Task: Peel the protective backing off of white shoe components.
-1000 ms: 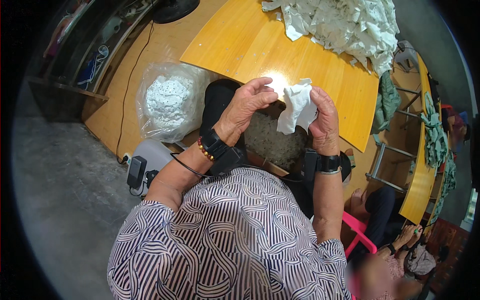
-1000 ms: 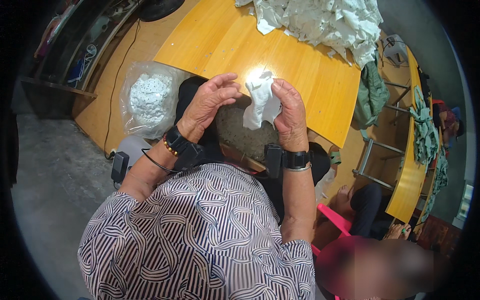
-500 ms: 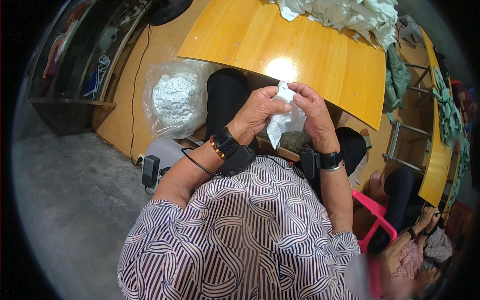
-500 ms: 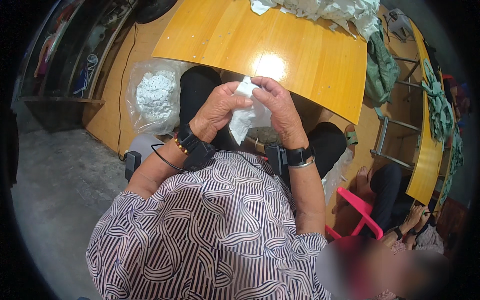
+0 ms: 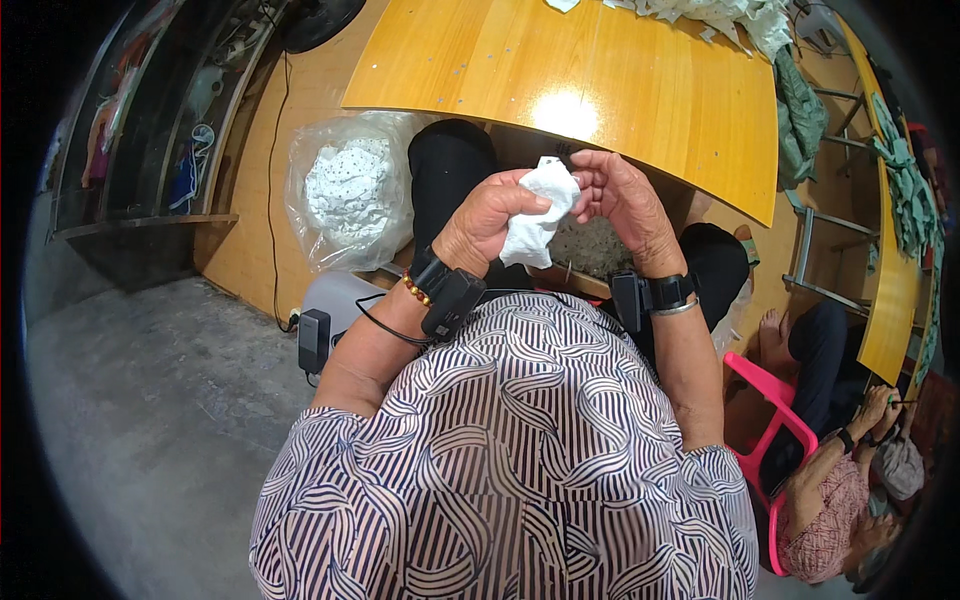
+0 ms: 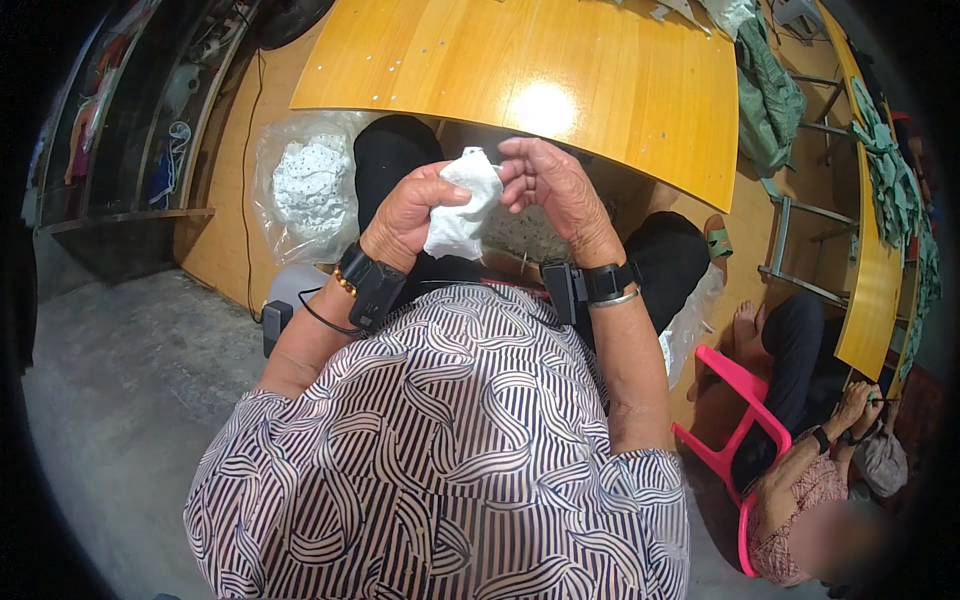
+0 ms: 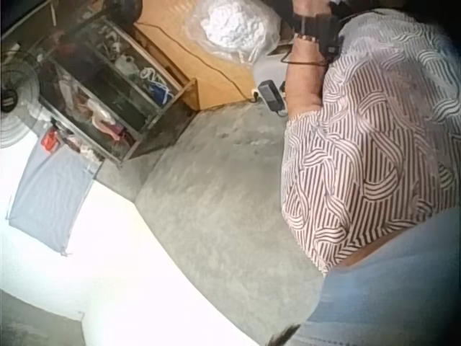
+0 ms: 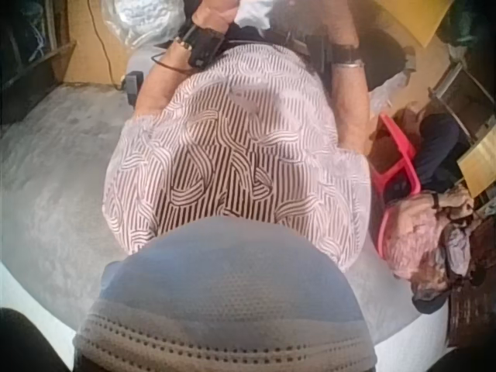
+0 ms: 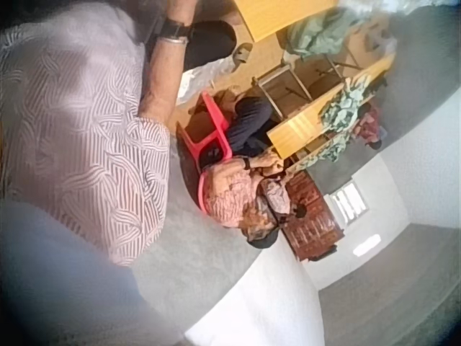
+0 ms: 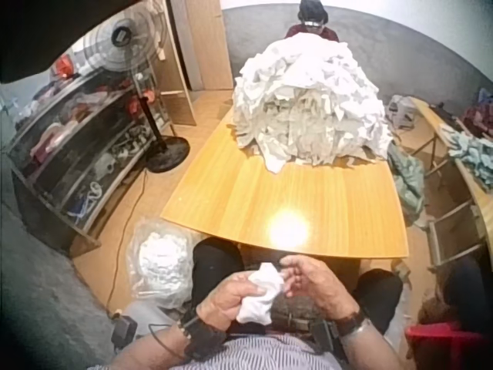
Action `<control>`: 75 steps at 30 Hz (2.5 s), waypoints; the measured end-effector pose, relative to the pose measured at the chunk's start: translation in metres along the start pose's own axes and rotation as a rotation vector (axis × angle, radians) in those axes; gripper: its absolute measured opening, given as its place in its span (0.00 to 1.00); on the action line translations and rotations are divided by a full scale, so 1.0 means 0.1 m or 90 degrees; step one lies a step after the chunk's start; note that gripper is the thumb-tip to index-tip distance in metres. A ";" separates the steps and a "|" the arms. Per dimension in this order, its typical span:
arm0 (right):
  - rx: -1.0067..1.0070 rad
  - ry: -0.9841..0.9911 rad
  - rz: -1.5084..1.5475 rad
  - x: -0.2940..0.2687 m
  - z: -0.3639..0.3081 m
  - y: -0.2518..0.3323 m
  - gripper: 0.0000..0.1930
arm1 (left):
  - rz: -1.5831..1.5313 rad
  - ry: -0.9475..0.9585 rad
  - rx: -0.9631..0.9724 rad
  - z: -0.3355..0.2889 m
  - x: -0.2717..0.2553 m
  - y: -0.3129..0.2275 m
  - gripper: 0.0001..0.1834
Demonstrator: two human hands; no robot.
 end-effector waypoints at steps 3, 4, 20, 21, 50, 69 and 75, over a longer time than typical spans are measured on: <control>0.046 -0.040 -0.130 0.12 -0.01 0.03 0.18 | -0.024 -0.010 -0.014 0.01 -0.07 0.10 0.22; 0.023 -0.043 -0.159 0.17 -0.01 0.05 0.15 | -0.023 -0.011 -0.017 -0.01 -0.09 0.11 0.22; -0.009 0.003 -0.141 0.06 -0.03 0.02 0.15 | -0.192 -0.014 -0.042 -0.02 -0.11 0.08 0.20; -0.010 0.001 -0.139 0.08 -0.02 0.02 0.15 | -0.199 -0.018 -0.048 -0.02 -0.07 0.09 0.20; -0.009 -0.071 -0.048 -0.20 0.02 -0.08 0.08 | -0.186 -0.123 0.061 0.13 -0.38 -0.04 0.21; 0.004 -0.088 -0.031 -0.10 -0.02 0.05 0.08 | -0.008 -0.187 0.081 -0.19 -0.68 -0.38 0.20; -0.011 -0.105 -0.154 0.03 -0.09 0.28 0.08 | 0.041 -0.322 0.309 -0.52 -1.39 -1.44 0.19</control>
Point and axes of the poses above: each hand's wrist, its own z-axis towards the middle knuckle, its own x-axis out of the palm, y = z × x, the point moved 10 cm from there along z, towards the middle knuckle, and after that the axes turned 14 degrees about x, right-handed, at the moved point
